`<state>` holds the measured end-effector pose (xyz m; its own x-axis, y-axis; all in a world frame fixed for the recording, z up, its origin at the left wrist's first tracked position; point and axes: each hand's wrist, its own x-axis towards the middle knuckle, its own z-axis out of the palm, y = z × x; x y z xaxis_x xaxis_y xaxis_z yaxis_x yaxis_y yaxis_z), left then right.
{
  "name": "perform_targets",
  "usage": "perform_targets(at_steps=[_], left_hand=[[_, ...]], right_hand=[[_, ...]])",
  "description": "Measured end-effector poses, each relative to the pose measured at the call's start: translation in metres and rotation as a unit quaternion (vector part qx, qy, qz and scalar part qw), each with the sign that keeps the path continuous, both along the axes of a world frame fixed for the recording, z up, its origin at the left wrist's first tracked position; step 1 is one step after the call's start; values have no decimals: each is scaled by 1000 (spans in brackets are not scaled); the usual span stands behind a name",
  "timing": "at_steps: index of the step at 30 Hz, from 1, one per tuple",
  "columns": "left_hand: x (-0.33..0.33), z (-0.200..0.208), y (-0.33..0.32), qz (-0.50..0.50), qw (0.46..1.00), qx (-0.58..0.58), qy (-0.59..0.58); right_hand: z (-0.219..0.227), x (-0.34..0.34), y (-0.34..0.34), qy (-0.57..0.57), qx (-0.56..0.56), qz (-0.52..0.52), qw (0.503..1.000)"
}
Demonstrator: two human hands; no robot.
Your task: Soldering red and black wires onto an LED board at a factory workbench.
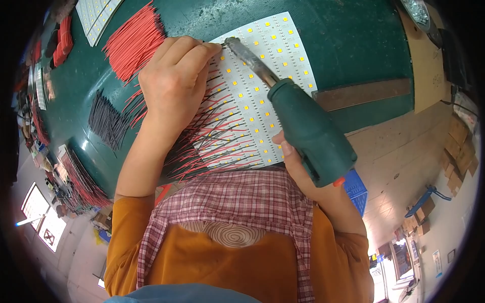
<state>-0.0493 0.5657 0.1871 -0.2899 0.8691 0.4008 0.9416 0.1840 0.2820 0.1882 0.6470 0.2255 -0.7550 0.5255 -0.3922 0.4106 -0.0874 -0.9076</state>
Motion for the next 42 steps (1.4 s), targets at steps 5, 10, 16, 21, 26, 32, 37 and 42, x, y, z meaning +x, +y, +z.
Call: perform_targets(at_steps=[5,10,16,21,26,32,37,42], left_hand=[[1,2,0,3,1000,-4,4],[0,2,0,0,1000,-4,4],[-2,-4,1,-7,999,7,31],[-1,-3,1,-13,999,-14,29],[-11,5,-11,-8,1000,-15,25],[-24,37,-41,107,994,22,-17],[-22,37,-43,131,989,74,-4],[-8,40,-31,78,994,78,2]], right_hand=[[-4,1,-2,8,49,17,999],[0,1,-4,20,-21,-64,997],[-2,3,-5,43,-12,-56,997],[-2,3,-6,40,-36,-68,996],[-2,8,-6,38,-33,-58,997],[-3,26,-6,41,-20,-53,998],[-3,28,-4,44,12,-12,999],[-2,24,-6,41,-14,-26,999]])
